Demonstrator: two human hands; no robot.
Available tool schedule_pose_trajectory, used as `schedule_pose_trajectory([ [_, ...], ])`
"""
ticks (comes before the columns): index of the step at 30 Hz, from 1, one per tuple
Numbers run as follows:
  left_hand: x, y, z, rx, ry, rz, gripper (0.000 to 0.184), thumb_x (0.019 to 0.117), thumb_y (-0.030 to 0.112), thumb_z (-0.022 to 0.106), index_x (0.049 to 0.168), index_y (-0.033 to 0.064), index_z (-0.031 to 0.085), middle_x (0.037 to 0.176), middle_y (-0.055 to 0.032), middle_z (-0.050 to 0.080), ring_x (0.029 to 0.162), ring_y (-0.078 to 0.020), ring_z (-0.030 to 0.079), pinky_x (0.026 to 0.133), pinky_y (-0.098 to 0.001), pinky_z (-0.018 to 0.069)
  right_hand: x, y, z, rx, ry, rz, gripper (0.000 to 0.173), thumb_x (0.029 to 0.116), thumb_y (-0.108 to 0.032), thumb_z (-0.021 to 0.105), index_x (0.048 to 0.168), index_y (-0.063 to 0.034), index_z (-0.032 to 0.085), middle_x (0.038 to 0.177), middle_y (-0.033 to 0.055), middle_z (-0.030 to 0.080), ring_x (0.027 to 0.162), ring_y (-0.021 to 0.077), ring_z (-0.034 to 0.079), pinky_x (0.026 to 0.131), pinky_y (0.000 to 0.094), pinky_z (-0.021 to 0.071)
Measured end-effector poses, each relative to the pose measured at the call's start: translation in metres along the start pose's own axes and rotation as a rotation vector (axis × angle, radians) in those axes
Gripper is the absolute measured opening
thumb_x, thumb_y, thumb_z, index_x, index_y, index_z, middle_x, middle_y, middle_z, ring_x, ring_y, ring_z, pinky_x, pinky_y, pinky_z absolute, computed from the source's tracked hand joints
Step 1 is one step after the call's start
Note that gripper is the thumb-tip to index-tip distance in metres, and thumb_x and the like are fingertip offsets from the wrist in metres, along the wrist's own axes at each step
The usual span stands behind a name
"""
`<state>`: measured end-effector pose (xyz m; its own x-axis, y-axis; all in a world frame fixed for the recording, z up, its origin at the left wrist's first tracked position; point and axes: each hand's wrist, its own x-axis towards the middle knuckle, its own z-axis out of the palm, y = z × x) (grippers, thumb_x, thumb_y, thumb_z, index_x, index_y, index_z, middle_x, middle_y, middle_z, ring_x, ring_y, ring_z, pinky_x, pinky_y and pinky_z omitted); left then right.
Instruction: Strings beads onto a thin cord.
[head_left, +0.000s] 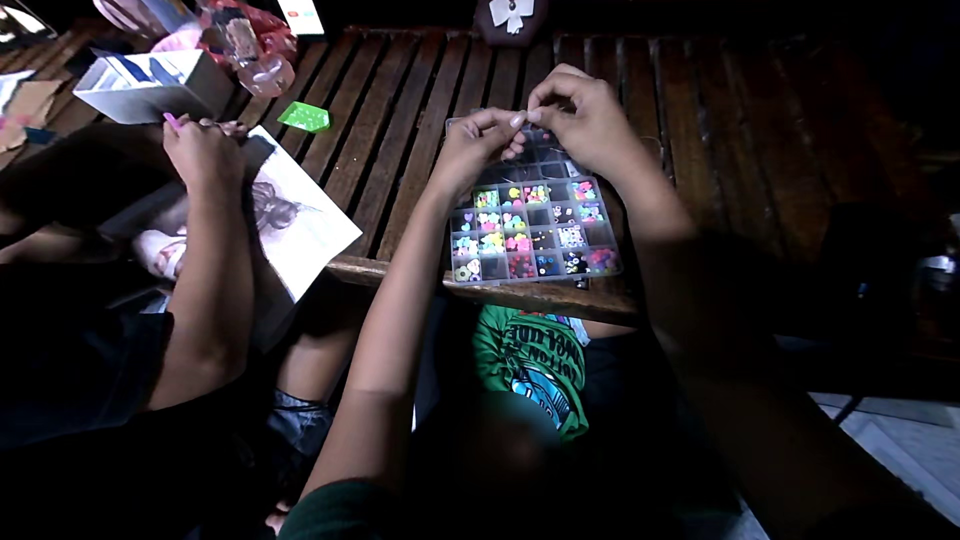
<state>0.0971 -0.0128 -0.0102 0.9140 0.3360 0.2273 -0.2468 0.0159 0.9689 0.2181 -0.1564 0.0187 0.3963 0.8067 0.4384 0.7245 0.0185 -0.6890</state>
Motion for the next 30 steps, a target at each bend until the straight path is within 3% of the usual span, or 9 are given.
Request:
schedule_pose_trajectory([
  [2, 0.0, 0.001, 0.0, 0.0, -0.003, 0.001, 0.011, 0.1043, 0.006, 0.054, 0.105, 0.0033, 0.065, 0.083, 0.0038, 0.067, 0.076, -0.0046, 0.066, 0.074, -0.0218, 0.0566, 0.0, -0.003, 0.0, 0.039, -0.001, 0.059, 0.015, 0.1042, -0.008, 0.055, 0.109, 0.0042, 0.062, 0.113, 0.0127, 0.059, 0.091, 0.0059, 0.061, 0.08, 0.0188, 0.0524],
  [4, -0.001, 0.003, 0.001, 0.0, -0.003, -0.01, 0.013, 0.1051, 0.006, 0.052, 0.107, 0.0027, 0.065, 0.085, 0.0032, 0.068, 0.077, -0.0052, 0.066, 0.074, -0.0222, 0.0568, 0.0, -0.007, 0.0, 0.103, 0.029, 0.128, 0.018, 0.1067, -0.009, 0.049, 0.116, 0.0051, 0.056, 0.106, 0.0096, 0.059, 0.081, 0.0037, 0.06, 0.075, 0.0204, 0.0525],
  [7, -0.001, 0.004, 0.001, -0.005, 0.0, -0.022, 0.016, 0.1067, 0.007, 0.048, 0.108, 0.0023, 0.064, 0.086, 0.0023, 0.068, 0.078, -0.0061, 0.066, 0.075, -0.0231, 0.0572, 0.002, -0.006, -0.004, 0.271, 0.14, 0.197, 0.021, 0.1092, -0.009, 0.042, 0.123, 0.0046, 0.049, 0.106, 0.0089, 0.059, 0.086, 0.008, 0.065, 0.078, 0.0259, 0.057],
  [14, 0.0, 0.004, -0.001, -0.05, -0.005, -0.037, 0.02, 0.1077, 0.008, 0.046, 0.105, 0.0027, 0.065, 0.085, 0.0014, 0.069, 0.077, -0.0069, 0.067, 0.075, -0.0231, 0.0575, 0.004, 0.002, -0.019, 0.571, 0.431, 0.288, 0.018, 0.1115, -0.012, 0.034, 0.117, -0.0044, 0.05, 0.104, 0.0033, 0.059, 0.085, 0.0107, 0.064, 0.075, 0.0287, 0.0572],
  [19, -0.001, 0.007, 0.001, -0.063, 0.011, -0.073, 0.022, 0.1083, 0.009, 0.044, 0.102, 0.002, 0.065, 0.083, 0.0009, 0.069, 0.075, -0.0069, 0.068, 0.073, -0.0232, 0.058, 0.004, 0.002, -0.029, 0.607, 0.575, 0.346, 0.018, 0.1122, -0.015, 0.033, 0.117, -0.0058, 0.049, 0.1, 0.0021, 0.059, 0.081, 0.0107, 0.063, 0.073, 0.0279, 0.0556],
  [26, -0.001, 0.007, 0.001, -0.089, -0.014, -0.095, 0.026, 0.1089, 0.009, 0.043, 0.1, 0.0016, 0.066, 0.08, 0.0006, 0.07, 0.074, -0.0073, 0.068, 0.072, -0.0234, 0.0584, 0.005, 0.007, -0.035, 0.646, 0.688, 0.312, 0.016, 0.1119, -0.012, 0.033, 0.115, -0.0057, 0.047, 0.099, 0.0026, 0.059, 0.077, 0.0095, 0.062, 0.068, 0.0249, 0.0545],
  [30, 0.001, 0.002, 0.0, 0.016, 0.05, -0.049, 0.014, 0.106, 0.007, 0.051, 0.108, 0.0014, 0.063, 0.089, 0.0007, 0.067, 0.078, -0.0061, 0.066, 0.075, -0.0231, 0.0569, 0.004, 0.007, -0.034, 0.64, 0.675, 0.305, 0.015, 0.1119, -0.014, 0.034, 0.115, -0.0066, 0.047, 0.098, 0.0017, 0.059, 0.076, 0.0091, 0.062, 0.068, 0.0246, 0.0545],
])
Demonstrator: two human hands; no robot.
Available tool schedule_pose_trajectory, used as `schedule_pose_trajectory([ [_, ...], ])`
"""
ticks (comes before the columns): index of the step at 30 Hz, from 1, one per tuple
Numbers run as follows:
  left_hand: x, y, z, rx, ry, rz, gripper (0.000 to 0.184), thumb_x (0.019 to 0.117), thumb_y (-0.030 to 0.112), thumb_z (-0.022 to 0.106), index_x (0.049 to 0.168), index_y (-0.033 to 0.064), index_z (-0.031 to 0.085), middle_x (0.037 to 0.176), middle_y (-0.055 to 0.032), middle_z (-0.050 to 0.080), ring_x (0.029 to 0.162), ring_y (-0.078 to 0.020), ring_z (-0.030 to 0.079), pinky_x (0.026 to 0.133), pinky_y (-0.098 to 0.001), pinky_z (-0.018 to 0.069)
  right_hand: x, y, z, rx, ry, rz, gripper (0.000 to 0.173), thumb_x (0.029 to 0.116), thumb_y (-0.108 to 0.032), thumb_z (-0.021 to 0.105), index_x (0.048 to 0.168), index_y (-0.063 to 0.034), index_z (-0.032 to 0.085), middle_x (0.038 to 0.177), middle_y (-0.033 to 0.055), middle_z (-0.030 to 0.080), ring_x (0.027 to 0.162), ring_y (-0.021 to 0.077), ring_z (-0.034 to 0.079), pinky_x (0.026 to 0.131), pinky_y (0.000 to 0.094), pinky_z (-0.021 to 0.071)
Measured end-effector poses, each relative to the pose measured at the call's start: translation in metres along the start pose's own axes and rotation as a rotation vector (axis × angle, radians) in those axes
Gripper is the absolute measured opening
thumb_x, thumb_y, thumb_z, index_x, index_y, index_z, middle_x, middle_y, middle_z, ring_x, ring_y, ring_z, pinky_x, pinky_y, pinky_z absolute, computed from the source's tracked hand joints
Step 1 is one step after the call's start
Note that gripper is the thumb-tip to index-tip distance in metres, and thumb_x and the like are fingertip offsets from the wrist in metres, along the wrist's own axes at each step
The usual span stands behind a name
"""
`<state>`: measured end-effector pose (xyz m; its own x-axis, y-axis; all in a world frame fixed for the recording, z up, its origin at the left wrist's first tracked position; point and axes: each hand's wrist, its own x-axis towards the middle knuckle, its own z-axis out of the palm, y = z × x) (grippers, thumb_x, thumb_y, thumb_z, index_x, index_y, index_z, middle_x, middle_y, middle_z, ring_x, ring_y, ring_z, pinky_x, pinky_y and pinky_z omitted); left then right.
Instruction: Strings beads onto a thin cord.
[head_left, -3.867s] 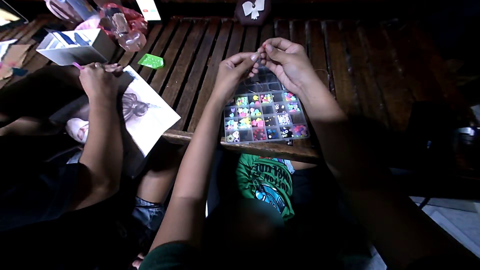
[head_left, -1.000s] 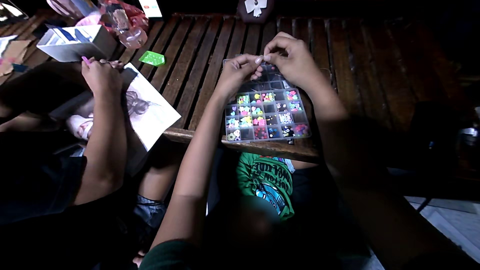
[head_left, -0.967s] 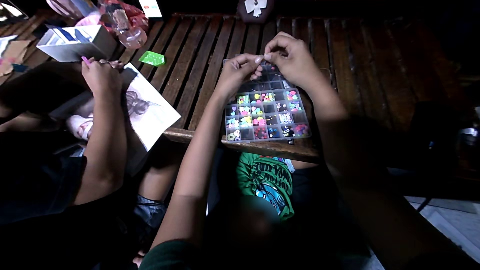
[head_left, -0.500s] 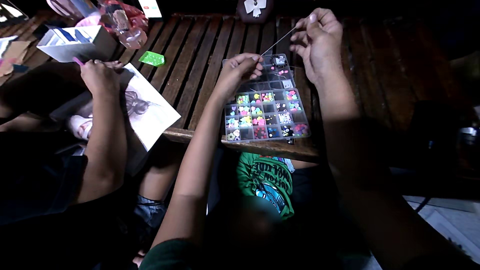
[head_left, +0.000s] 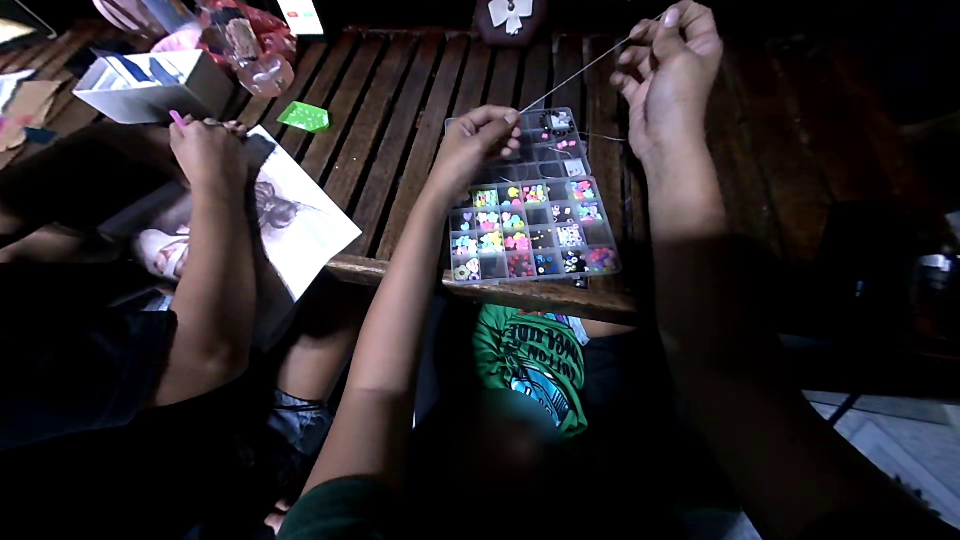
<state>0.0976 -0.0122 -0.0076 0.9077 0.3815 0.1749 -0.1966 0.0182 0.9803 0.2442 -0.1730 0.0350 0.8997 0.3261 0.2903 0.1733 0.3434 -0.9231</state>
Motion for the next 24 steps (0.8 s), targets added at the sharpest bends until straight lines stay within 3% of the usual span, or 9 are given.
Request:
schedule_pose_trajectory([
  [4, 0.004, -0.009, -0.011, 0.457, 0.136, 0.158, 0.016, 0.1003, 0.009, 0.062, 0.11, -0.0021, 0.068, 0.099, -0.0066, 0.068, 0.084, -0.0052, 0.062, 0.08, -0.0231, 0.0526, -0.001, 0.003, -0.003, -0.353, -0.107, -0.011, 0.023, 0.1106, -0.012, 0.039, 0.125, 0.0022, 0.05, 0.107, 0.0074, 0.06, 0.081, 0.0087, 0.063, 0.071, 0.0249, 0.0545],
  [8, 0.0, -0.003, -0.016, 0.78, 0.14, 0.182, 0.019, 0.1006, 0.013, 0.063, 0.11, 0.0, 0.072, 0.108, -0.0145, 0.07, 0.095, -0.0155, 0.066, 0.086, -0.0292, 0.0522, -0.001, 0.011, -0.001, -0.71, -0.207, -0.031, 0.03, 0.1092, -0.013, 0.043, 0.132, 0.0059, 0.05, 0.119, 0.0177, 0.059, 0.096, 0.0152, 0.064, 0.085, 0.0298, 0.0537],
  [12, -0.001, -0.001, -0.016, 0.866, 0.118, 0.144, 0.018, 0.1004, 0.012, 0.063, 0.109, 0.0007, 0.074, 0.11, -0.0165, 0.07, 0.096, -0.0198, 0.066, 0.088, -0.0318, 0.052, -0.003, 0.01, 0.002, -0.773, -0.217, -0.01, 0.03, 0.1097, -0.015, 0.044, 0.132, 0.0042, 0.05, 0.118, 0.0184, 0.06, 0.096, 0.0167, 0.065, 0.086, 0.0312, 0.053],
  [14, 0.0, -0.002, -0.019, 0.935, 0.107, 0.118, 0.019, 0.1006, 0.014, 0.063, 0.111, 0.0017, 0.074, 0.115, -0.0173, 0.069, 0.102, -0.0253, 0.067, 0.094, -0.0396, 0.052, -0.003, 0.01, 0.002, -0.768, -0.234, -0.003, 0.03, 0.1095, -0.013, 0.044, 0.133, 0.0052, 0.05, 0.119, 0.0189, 0.06, 0.098, 0.017, 0.065, 0.088, 0.0315, 0.0527],
  [17, 0.002, -0.005, -0.026, 1.008, 0.119, 0.081, 0.02, 0.0996, 0.017, 0.065, 0.111, 0.005, 0.075, 0.125, -0.0166, 0.068, 0.123, -0.0326, 0.061, 0.107, -0.0557, 0.0416, -0.006, 0.017, 0.005, -0.736, -0.338, 0.016, 0.029, 0.1092, -0.012, 0.044, 0.131, 0.0057, 0.051, 0.116, 0.0175, 0.063, 0.101, 0.0161, 0.066, 0.092, 0.032, 0.0532],
  [20, 0.0, -0.001, -0.029, 0.983, 0.147, -0.01, 0.019, 0.099, 0.016, 0.067, 0.111, 0.0046, 0.076, 0.139, -0.0191, 0.061, 0.133, -0.0334, 0.055, 0.112, -0.0515, 0.0403, -0.01, 0.028, 0.011, -0.655, -0.526, 0.088, 0.027, 0.1104, -0.01, 0.041, 0.131, 0.0064, 0.047, 0.113, 0.0162, 0.066, 0.099, 0.0144, 0.069, 0.091, 0.0308, 0.0554],
  [24, -0.001, -0.001, -0.027, 0.927, 0.185, -0.031, 0.019, 0.099, 0.014, 0.066, 0.111, 0.001, 0.074, 0.135, -0.0213, 0.062, 0.131, -0.0328, 0.056, 0.112, -0.0491, 0.0406, -0.012, 0.03, 0.014, -0.737, -0.653, 0.195, 0.028, 0.1113, -0.01, 0.039, 0.133, 0.0059, 0.046, 0.117, 0.0196, 0.065, 0.102, 0.0177, 0.068, 0.093, 0.0324, 0.0533],
])
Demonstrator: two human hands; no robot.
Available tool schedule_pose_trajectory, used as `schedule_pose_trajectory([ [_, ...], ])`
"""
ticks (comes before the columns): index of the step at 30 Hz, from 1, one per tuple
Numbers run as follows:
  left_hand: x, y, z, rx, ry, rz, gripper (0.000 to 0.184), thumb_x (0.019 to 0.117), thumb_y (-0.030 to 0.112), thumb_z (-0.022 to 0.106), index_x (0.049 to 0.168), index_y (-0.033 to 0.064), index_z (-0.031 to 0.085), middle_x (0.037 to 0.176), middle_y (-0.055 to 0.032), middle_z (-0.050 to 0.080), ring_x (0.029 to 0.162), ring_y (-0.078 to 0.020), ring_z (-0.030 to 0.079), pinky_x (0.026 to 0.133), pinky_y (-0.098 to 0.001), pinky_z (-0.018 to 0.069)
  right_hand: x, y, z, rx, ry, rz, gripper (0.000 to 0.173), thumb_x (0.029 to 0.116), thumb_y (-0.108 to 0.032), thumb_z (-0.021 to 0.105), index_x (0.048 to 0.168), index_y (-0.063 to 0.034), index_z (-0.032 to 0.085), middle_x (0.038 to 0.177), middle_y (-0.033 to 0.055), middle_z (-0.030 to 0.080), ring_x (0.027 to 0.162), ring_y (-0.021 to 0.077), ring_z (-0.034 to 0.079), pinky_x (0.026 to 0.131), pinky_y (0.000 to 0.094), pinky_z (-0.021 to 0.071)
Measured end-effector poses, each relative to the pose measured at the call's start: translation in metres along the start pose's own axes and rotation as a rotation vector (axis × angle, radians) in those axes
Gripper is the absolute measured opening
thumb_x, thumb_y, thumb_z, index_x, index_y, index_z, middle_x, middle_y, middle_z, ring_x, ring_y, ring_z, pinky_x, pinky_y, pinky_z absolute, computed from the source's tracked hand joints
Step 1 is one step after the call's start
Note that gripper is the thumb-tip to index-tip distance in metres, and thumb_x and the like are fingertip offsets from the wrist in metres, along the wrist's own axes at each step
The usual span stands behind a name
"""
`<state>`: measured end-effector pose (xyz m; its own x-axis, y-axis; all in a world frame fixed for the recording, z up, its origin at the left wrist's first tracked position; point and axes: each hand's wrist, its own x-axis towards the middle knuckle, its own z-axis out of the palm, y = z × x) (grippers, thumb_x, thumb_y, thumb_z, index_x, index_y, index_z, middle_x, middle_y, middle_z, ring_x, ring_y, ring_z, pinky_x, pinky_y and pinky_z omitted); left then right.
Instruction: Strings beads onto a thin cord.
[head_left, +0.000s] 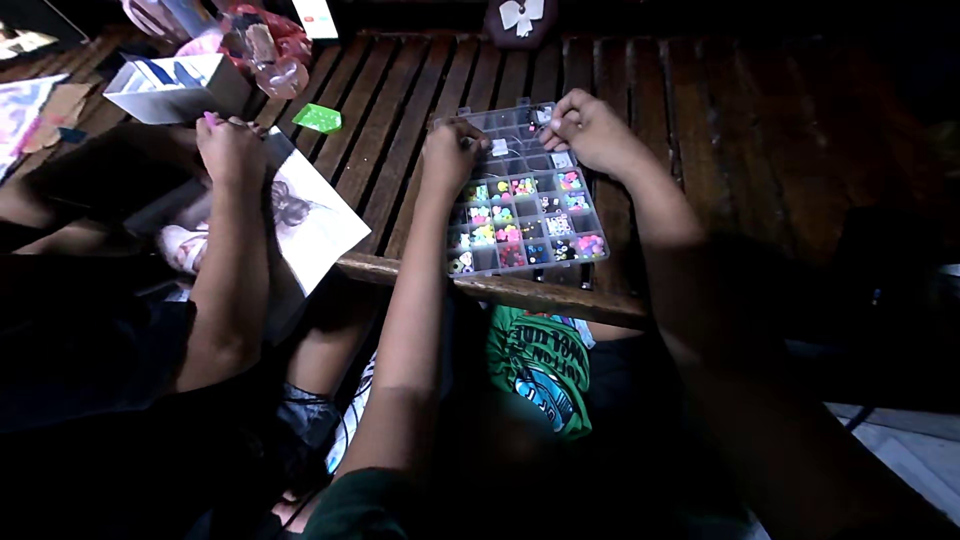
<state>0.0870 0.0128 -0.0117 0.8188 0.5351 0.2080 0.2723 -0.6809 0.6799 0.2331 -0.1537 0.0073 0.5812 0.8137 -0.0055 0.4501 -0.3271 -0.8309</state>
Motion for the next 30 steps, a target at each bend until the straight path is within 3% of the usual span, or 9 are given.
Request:
schedule_pose_trajectory([
  [3, -0.003, 0.006, 0.002, -0.064, -0.015, -0.033, 0.018, 0.0992, 0.012, 0.066, 0.111, 0.0016, 0.073, 0.127, -0.0183, 0.066, 0.12, -0.0282, 0.062, 0.106, -0.0455, 0.0452, -0.002, -0.001, -0.005, -0.038, -0.038, 0.053, 0.029, 0.1114, -0.01, 0.039, 0.133, 0.0071, 0.046, 0.116, 0.021, 0.064, 0.102, 0.0189, 0.067, 0.094, 0.0338, 0.0525],
  [8, -0.003, 0.006, 0.006, -0.254, -0.04, -0.054, 0.016, 0.0994, 0.016, 0.067, 0.108, 0.0037, 0.074, 0.103, -0.0079, 0.072, 0.091, -0.0095, 0.065, 0.086, -0.031, 0.0516, -0.004, 0.004, -0.016, -0.049, -0.061, 0.133, 0.029, 0.1109, -0.01, 0.041, 0.133, 0.0078, 0.047, 0.114, 0.0216, 0.064, 0.098, 0.0194, 0.067, 0.092, 0.0349, 0.0531],
  [13, -0.003, 0.005, 0.009, -0.372, -0.126, 0.019, 0.014, 0.0977, 0.01, 0.067, 0.104, 0.0001, 0.073, 0.114, -0.0093, 0.071, 0.103, -0.0082, 0.066, 0.094, -0.0286, 0.0522, -0.006, 0.01, -0.028, -0.124, -0.091, 0.187, 0.028, 0.11, -0.007, 0.042, 0.133, 0.0087, 0.049, 0.116, 0.0235, 0.063, 0.1, 0.0229, 0.067, 0.095, 0.0388, 0.0519],
  [16, -0.002, 0.004, 0.01, -0.32, -0.166, 0.06, 0.014, 0.0978, 0.011, 0.067, 0.105, 0.0011, 0.073, 0.112, -0.008, 0.071, 0.098, -0.0067, 0.065, 0.09, -0.0268, 0.0526, -0.006, 0.015, -0.034, -0.15, -0.103, 0.207, 0.026, 0.1089, -0.004, 0.042, 0.131, 0.0082, 0.049, 0.116, 0.0231, 0.063, 0.1, 0.0229, 0.066, 0.094, 0.0393, 0.0516],
  [21, -0.001, 0.001, 0.01, -0.03, -0.093, 0.224, 0.017, 0.0976, 0.007, 0.065, 0.107, -0.0046, 0.072, 0.121, -0.0219, 0.067, 0.115, -0.0289, 0.064, 0.102, -0.0399, 0.049, -0.009, 0.016, -0.041, -0.186, -0.126, 0.212, 0.026, 0.1095, -0.007, 0.043, 0.13, 0.0077, 0.05, 0.113, 0.0225, 0.063, 0.099, 0.0233, 0.065, 0.094, 0.0402, 0.0508],
  [30, -0.003, 0.002, 0.006, -0.022, -0.115, 0.172, 0.015, 0.0973, 0.006, 0.066, 0.106, -0.005, 0.073, 0.135, -0.0239, 0.059, 0.123, -0.0309, 0.06, 0.106, -0.0402, 0.0464, -0.015, 0.013, -0.051, 0.056, -0.013, 0.211, 0.024, 0.1101, -0.007, 0.042, 0.128, 0.0072, 0.049, 0.109, 0.0177, 0.064, 0.09, 0.0134, 0.066, 0.086, 0.0303, 0.0544],
])
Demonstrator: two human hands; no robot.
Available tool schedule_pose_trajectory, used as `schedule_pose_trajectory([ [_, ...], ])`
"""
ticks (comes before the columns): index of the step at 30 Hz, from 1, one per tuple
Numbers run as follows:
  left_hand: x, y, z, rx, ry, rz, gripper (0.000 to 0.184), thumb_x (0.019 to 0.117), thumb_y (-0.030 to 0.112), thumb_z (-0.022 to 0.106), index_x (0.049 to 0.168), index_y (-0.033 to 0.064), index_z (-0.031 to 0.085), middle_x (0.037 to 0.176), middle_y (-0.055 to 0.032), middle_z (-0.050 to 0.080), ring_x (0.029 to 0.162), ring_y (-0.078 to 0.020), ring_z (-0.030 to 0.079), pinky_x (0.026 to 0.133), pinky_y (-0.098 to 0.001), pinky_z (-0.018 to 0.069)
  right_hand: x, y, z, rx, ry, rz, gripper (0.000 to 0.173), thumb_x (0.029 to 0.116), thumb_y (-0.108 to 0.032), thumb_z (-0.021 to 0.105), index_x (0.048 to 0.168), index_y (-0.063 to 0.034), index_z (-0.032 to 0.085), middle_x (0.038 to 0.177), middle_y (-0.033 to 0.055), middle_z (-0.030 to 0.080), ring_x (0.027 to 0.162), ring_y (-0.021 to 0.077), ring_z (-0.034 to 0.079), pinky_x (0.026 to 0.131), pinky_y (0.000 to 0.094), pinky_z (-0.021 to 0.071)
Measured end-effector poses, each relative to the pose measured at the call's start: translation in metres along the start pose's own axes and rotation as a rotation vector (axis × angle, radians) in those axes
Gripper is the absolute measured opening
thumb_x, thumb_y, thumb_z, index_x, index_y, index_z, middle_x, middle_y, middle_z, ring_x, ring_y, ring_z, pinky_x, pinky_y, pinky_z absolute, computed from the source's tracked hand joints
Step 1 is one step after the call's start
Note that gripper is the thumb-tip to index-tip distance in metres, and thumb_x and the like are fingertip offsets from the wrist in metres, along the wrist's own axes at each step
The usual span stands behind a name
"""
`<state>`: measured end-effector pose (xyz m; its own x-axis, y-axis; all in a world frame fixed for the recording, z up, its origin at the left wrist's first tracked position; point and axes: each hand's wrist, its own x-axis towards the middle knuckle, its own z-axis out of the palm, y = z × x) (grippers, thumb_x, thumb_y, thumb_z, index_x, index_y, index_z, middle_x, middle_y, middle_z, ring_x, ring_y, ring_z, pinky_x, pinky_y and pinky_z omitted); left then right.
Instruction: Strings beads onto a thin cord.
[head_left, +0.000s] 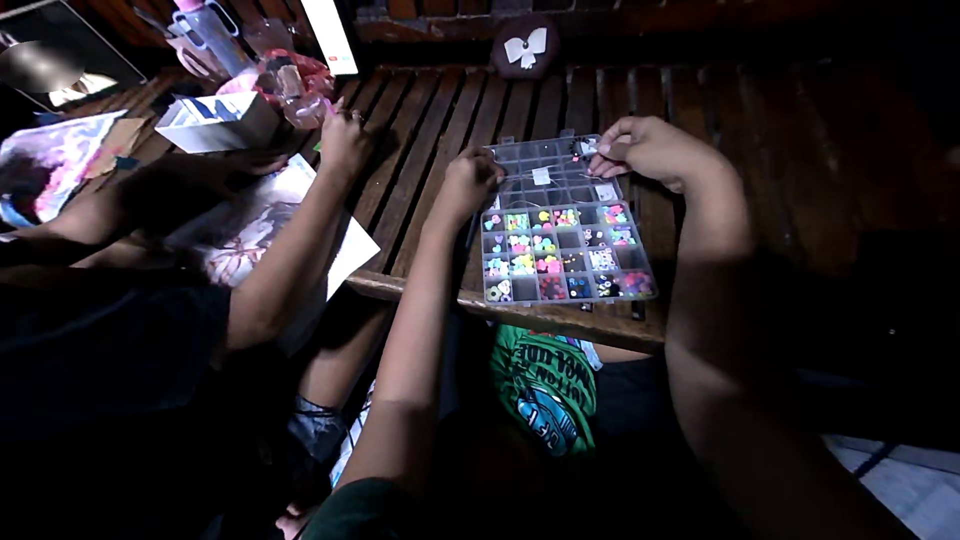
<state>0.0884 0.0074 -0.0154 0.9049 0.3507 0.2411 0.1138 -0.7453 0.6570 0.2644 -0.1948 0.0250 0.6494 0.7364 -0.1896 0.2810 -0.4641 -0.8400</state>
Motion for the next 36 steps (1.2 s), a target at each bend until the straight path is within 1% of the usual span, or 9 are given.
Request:
schedule_pose_trajectory([
  [5, 0.002, -0.001, -0.004, -0.063, 0.054, 0.008, 0.021, 0.1002, 0.01, 0.063, 0.115, -0.0031, 0.072, 0.14, -0.0212, 0.058, 0.123, -0.0272, 0.061, 0.106, -0.038, 0.0475, -0.001, -0.007, 0.0, 0.049, 0.176, -0.188, 0.024, 0.1081, -0.012, 0.05, 0.126, 0.0028, 0.055, 0.112, 0.0141, 0.062, 0.092, 0.0123, 0.061, 0.083, 0.0306, 0.0511],
  [9, 0.001, 0.002, -0.006, -0.456, 0.232, 0.096, 0.022, 0.1015, 0.007, 0.06, 0.118, -0.0037, 0.07, 0.13, -0.0138, 0.065, 0.115, -0.012, 0.064, 0.097, -0.0267, 0.0527, 0.0, -0.016, 0.016, 0.058, 0.282, -0.453, 0.018, 0.1015, -0.011, 0.061, 0.114, 0.0012, 0.064, 0.111, 0.009, 0.062, 0.09, 0.0047, 0.058, 0.082, 0.0221, 0.0496],
  [11, 0.001, 0.007, -0.004, -0.629, 0.207, 0.085, 0.025, 0.1032, 0.008, 0.058, 0.124, -0.0015, 0.068, 0.121, -0.0061, 0.069, 0.102, -0.0056, 0.065, 0.09, -0.0244, 0.0538, -0.002, -0.022, 0.027, 0.026, 0.265, -0.569, 0.016, 0.0992, -0.01, 0.064, 0.11, 0.0027, 0.068, 0.118, 0.0141, 0.062, 0.102, 0.0098, 0.06, 0.089, 0.0232, 0.0503],
  [14, 0.0, 0.01, -0.001, -0.701, 0.106, 0.089, 0.029, 0.1041, 0.01, 0.055, 0.129, -0.0013, 0.065, 0.121, -0.0047, 0.069, 0.097, -0.0056, 0.065, 0.085, -0.0245, 0.0532, -0.003, -0.027, 0.044, -0.011, 0.214, -0.685, 0.014, 0.0978, -0.009, 0.066, 0.105, 0.0026, 0.07, 0.116, 0.0148, 0.062, 0.102, 0.0105, 0.06, 0.086, 0.0212, 0.0503],
  [20, -0.002, 0.014, 0.0, -0.735, 0.036, 0.077, 0.013, 0.1007, 0.005, 0.059, 0.109, 0.0009, 0.069, 0.097, 0.0014, 0.071, 0.083, -0.0033, 0.066, 0.078, -0.0226, 0.0556, -0.003, -0.029, 0.052, -0.058, 0.163, -0.693, 0.013, 0.0989, -0.011, 0.065, 0.105, -0.0001, 0.069, 0.118, 0.0134, 0.062, 0.103, 0.0097, 0.06, 0.086, 0.0208, 0.0502],
  [25, 0.0, 0.015, 0.0, -0.762, 0.046, 0.06, 0.009, 0.101, 0.005, 0.059, 0.104, 0.003, 0.068, 0.092, 0.0033, 0.069, 0.082, -0.004, 0.066, 0.078, -0.0234, 0.0566, -0.004, -0.03, 0.052, -0.076, 0.155, -0.692, 0.019, 0.0999, -0.012, 0.063, 0.112, 0.0014, 0.066, 0.117, 0.0138, 0.062, 0.102, 0.01, 0.06, 0.086, 0.0221, 0.0494],
  [28, 0.002, 0.013, 0.001, -0.746, 0.115, 0.067, 0.01, 0.1013, 0.005, 0.059, 0.105, 0.0012, 0.067, 0.092, 0.0026, 0.068, 0.081, -0.0034, 0.064, 0.077, -0.0224, 0.0552, -0.016, -0.036, 0.045, -0.182, 0.176, -0.67, 0.028, 0.1005, -0.018, 0.064, 0.122, 0.0003, 0.062, 0.122, 0.015, 0.062, 0.102, 0.0141, 0.062, 0.088, 0.0279, 0.0504],
  [33, 0.005, 0.01, 0.001, -0.755, 0.162, 0.054, 0.011, 0.1013, 0.006, 0.059, 0.107, 0.0006, 0.067, 0.095, 0.0009, 0.068, 0.083, -0.0047, 0.065, 0.078, -0.0231, 0.0557, -0.076, -0.036, 0.045, -0.41, 0.091, -0.675, 0.015, 0.0976, -0.014, 0.067, 0.104, -0.0008, 0.072, 0.112, 0.0192, 0.066, 0.108, 0.034, 0.061, 0.096, 0.0534, 0.047],
  [36, 0.004, 0.012, 0.001, -0.754, 0.144, 0.051, 0.011, 0.1013, 0.005, 0.059, 0.108, 0.0002, 0.066, 0.096, 0.0006, 0.068, 0.084, -0.0045, 0.065, 0.079, -0.0228, 0.056, -0.105, -0.023, 0.051, -0.561, -0.034, -0.641, 0.012, 0.0949, -0.013, 0.07, 0.099, -0.0074, 0.079, 0.11, 0.0164, 0.069, 0.109, 0.0397, 0.061, 0.09, 0.0631, 0.0426],
])
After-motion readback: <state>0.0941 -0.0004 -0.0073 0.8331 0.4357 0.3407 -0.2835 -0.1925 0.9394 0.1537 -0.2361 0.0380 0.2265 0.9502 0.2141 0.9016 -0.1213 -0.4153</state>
